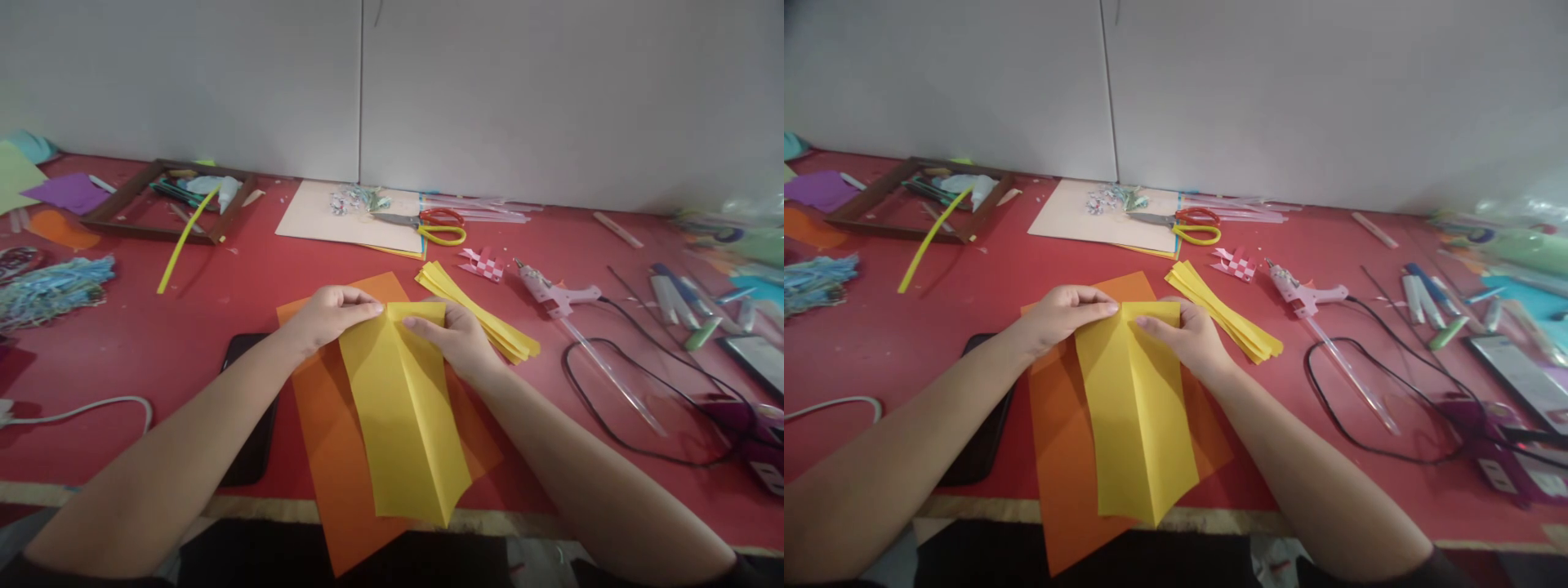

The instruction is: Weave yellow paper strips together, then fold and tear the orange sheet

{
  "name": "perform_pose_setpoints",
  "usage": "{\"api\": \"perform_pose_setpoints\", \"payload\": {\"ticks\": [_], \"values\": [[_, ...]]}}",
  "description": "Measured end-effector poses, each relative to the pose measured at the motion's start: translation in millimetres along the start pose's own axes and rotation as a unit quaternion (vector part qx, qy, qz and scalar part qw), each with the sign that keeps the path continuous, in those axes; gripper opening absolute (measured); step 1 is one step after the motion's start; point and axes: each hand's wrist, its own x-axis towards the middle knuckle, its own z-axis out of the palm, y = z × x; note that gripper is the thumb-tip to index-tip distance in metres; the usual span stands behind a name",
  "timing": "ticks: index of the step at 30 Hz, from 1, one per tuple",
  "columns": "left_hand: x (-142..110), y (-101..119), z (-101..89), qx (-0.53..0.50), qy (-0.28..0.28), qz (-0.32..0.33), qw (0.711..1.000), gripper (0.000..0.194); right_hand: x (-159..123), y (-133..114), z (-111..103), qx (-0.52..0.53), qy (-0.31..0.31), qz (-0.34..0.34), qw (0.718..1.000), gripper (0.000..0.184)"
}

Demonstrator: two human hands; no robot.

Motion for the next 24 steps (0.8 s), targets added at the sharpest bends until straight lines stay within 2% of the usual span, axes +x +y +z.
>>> {"api": "perform_pose_setpoints", "payload": {"ticks": [3,6,8,9,11,14,17,24], "values": [[-1,2,1.6,-0.036,0.015,0.028,0.999,0.047,-1,-2,2,0.03,-0.003,0.012,0.999,0.037],[-1,1,3.0,-0.057,0.042,0.07,0.995,0.068,0,-2,4,0.081,0.009,-0.004,0.997,0.03],[0,-1,3.0,-0.069,0.023,0.101,0.992,0.077,2,-2,4,0.118,0.023,-0.006,0.993,0.027],[0,-3,2.7,-0.071,0.003,0.119,0.99,0.074,3,-2,4,0.131,0.03,-0.005,0.991,0.027],[2,-7,1.6,-0.044,-0.03,0.154,0.987,0.055,5,-1,3,0.145,0.037,-0.007,0.989,0.025],[4,-11,-0.4,0.038,-0.039,0.184,0.982,0.029,5,0,1,0.149,0.029,-0.016,0.988,0.023],[3,-11,-1.6,0.072,-0.044,0.179,0.98,0.029,4,0,1,0.139,0.023,-0.022,0.99,0.024],[2,-10,-1.0,0.069,-0.038,0.176,0.981,0.034,4,-1,2,0.139,0.025,-0.029,0.99,0.025]]}}
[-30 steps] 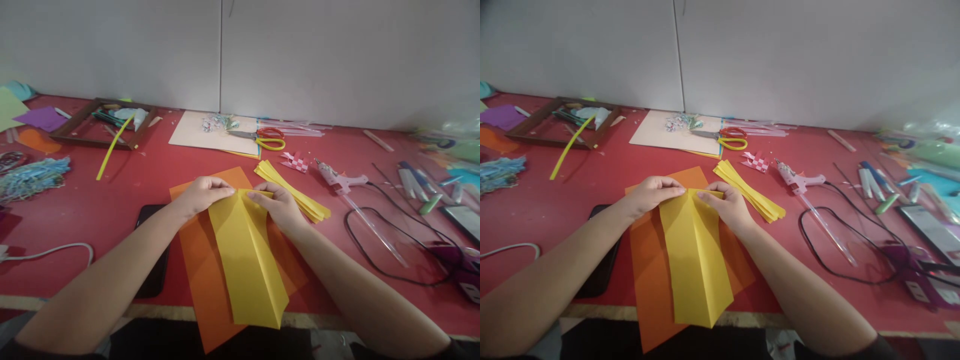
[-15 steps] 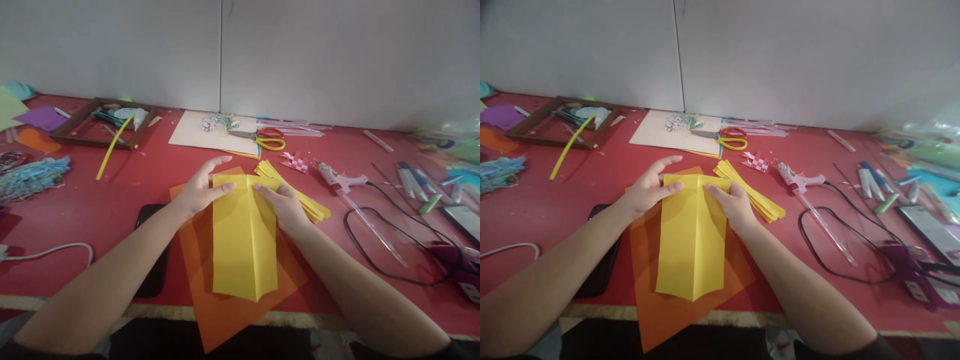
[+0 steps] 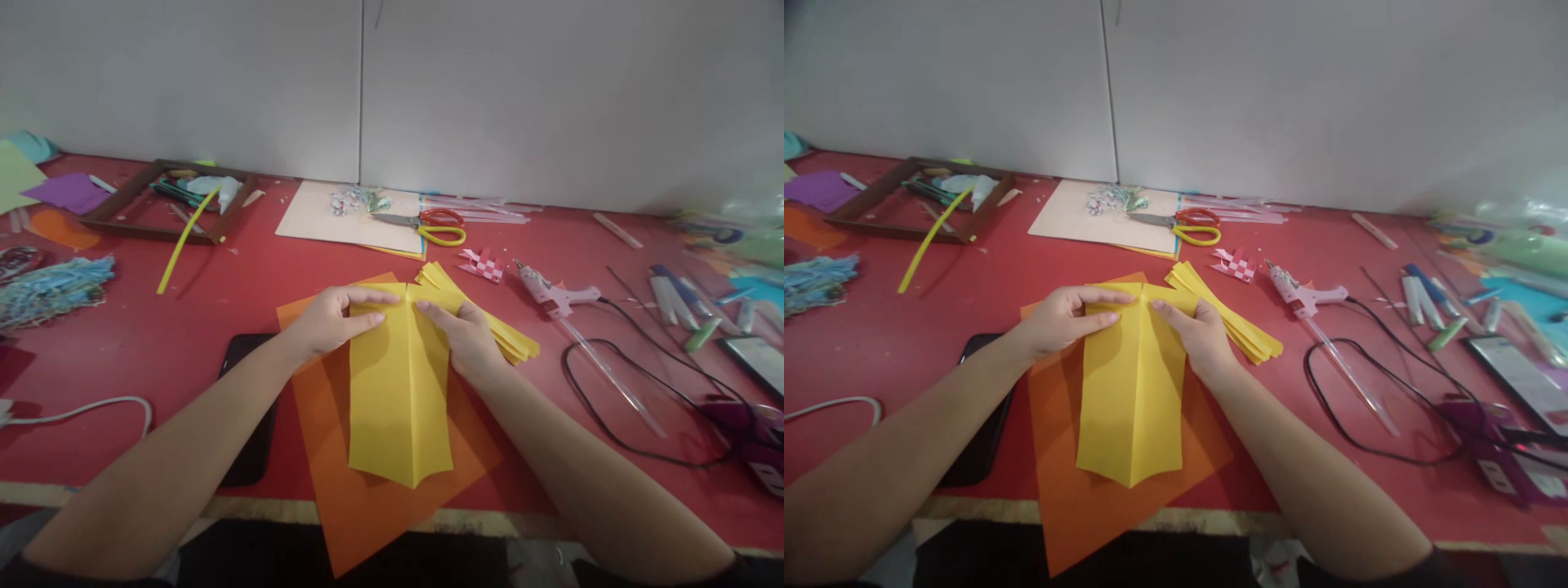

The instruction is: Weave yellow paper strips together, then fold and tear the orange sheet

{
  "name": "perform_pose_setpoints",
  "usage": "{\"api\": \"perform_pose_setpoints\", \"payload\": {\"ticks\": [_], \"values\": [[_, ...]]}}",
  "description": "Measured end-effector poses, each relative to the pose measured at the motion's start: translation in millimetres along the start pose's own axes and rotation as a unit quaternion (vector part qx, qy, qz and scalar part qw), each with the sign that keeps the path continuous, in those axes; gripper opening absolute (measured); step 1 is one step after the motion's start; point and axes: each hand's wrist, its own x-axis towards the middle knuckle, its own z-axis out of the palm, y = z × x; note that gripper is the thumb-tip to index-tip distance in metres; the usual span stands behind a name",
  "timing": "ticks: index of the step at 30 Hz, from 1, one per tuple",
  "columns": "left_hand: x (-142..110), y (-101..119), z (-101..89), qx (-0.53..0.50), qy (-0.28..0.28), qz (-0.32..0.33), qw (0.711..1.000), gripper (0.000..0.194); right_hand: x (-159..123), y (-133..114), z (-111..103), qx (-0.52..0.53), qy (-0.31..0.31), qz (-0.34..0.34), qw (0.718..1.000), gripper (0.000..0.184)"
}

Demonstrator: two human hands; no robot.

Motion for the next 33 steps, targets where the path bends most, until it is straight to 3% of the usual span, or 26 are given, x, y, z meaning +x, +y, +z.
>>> {"api": "perform_pose_setpoints", "payload": {"ticks": [33], "values": [[1.2,-2.3,1.0,-0.029,0.018,-0.005,0.999,0.037,-1.7,1.4,1.8,0.006,0.019,-0.007,1.0,0.022]]}}
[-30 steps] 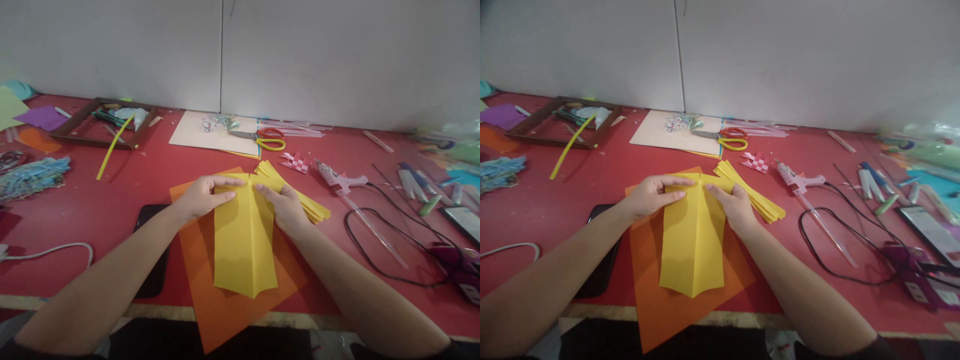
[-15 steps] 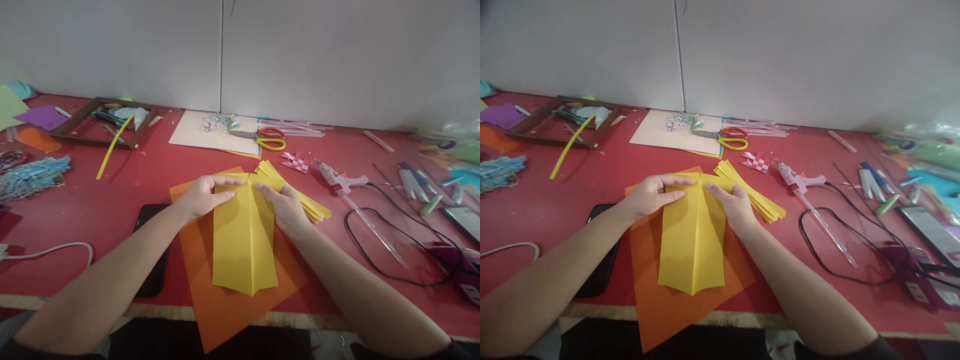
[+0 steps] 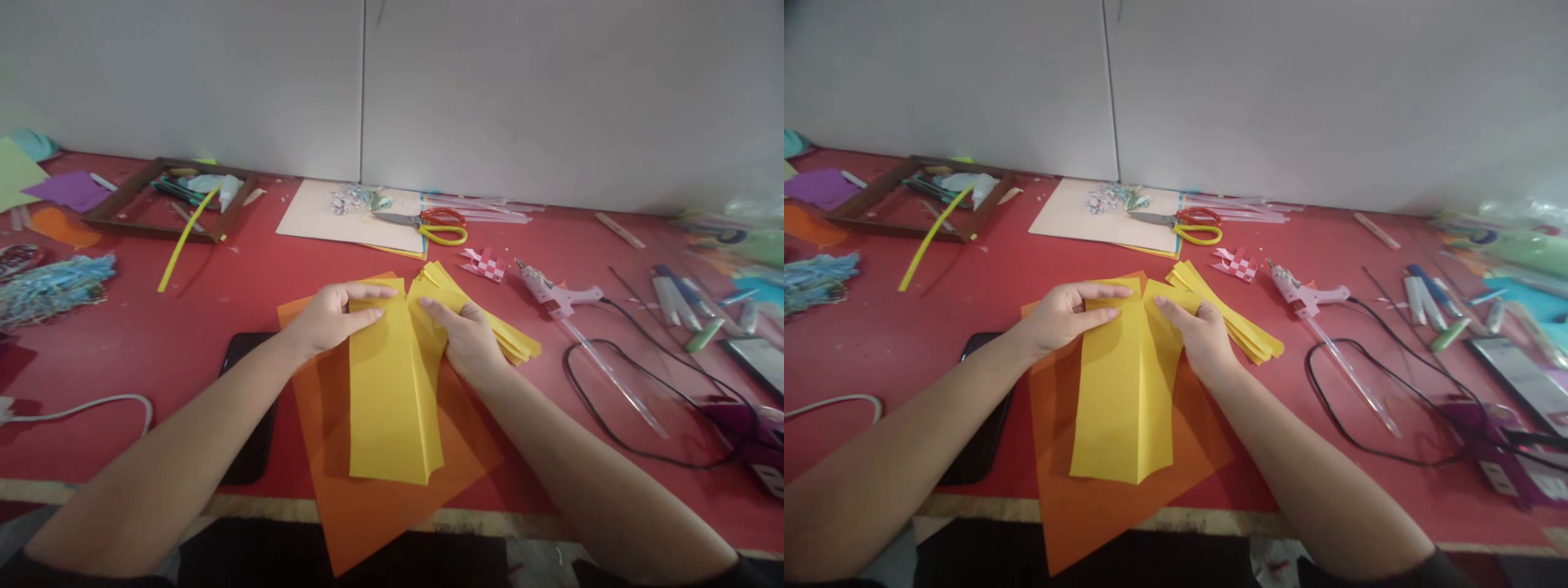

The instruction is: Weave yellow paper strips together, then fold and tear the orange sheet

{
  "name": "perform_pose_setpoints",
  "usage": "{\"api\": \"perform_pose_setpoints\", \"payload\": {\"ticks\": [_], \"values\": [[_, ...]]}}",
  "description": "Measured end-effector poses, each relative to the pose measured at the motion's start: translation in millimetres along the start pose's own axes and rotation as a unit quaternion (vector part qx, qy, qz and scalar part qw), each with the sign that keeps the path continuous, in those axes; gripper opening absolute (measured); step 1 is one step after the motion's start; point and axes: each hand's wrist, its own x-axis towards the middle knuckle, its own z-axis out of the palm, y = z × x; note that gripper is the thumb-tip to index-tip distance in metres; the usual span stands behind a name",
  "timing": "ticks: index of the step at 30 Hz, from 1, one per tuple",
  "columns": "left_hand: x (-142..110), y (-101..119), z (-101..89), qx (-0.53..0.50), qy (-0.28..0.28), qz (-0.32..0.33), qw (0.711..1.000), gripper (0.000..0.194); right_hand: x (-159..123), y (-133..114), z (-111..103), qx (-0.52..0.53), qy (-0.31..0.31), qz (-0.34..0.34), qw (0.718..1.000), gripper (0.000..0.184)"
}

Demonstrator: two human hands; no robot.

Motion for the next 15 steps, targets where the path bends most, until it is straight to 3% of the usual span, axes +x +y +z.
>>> {"api": "perform_pose_setpoints", "payload": {"ticks": [8,15], "values": [[0.7,1.2,-0.3,-0.008,0.013,0.01,1.0,0.04,-0.3,-1.5,-0.5,0.003,-0.032,-0.013,0.999,0.027],[-1.3,5.6,0.7,-0.006,0.014,-0.017,1.0,0.027,-0.5,-2.3,0.1,-0.001,0.002,0.013,1.0,0.032]]}}
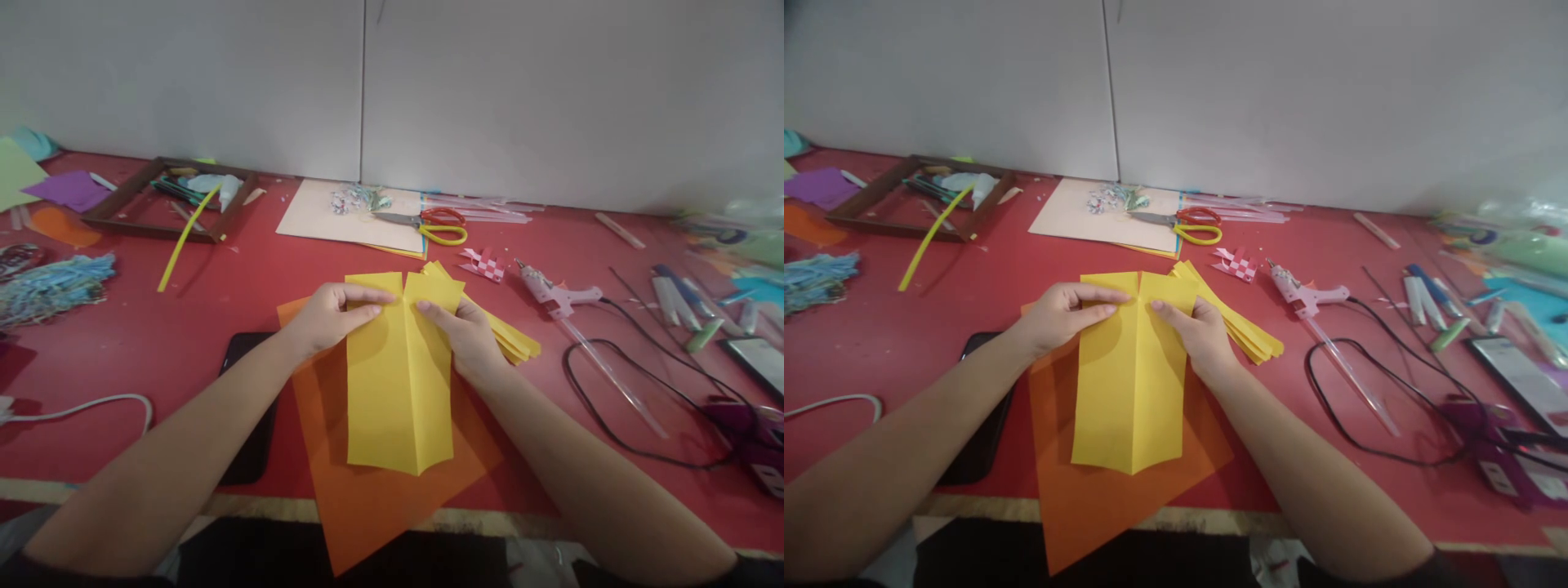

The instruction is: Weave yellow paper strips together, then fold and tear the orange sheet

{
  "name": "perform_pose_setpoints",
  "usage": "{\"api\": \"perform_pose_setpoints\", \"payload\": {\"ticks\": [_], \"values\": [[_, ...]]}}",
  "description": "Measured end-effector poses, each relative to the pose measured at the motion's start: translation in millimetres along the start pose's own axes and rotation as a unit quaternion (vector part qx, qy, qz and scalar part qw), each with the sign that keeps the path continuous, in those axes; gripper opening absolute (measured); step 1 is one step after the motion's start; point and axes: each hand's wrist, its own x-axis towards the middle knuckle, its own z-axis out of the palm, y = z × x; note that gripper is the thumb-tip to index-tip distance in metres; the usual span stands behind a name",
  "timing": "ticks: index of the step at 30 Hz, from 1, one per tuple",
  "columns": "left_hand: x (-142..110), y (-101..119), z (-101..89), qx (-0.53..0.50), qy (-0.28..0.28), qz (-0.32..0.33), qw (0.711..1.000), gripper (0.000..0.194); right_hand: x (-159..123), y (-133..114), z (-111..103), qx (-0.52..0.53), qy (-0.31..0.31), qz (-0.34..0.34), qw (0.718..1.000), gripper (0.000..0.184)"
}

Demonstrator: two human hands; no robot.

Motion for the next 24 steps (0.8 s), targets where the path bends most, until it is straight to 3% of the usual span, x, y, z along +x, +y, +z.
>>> {"api": "perform_pose_setpoints", "payload": {"ticks": [6,24], "values": [[1.2,0.1,0.6,0.008,0.001,-0.005,1.0,0.03,-0.2,0.4,2.6,0.004,0.007,-0.031,1.0,0.027],[1.3,0.0,0.6,-0.014,0.02,-0.013,1.0,0.029,1.1,4.3,0.8,0.01,0.006,-0.034,0.999,0.022]]}}
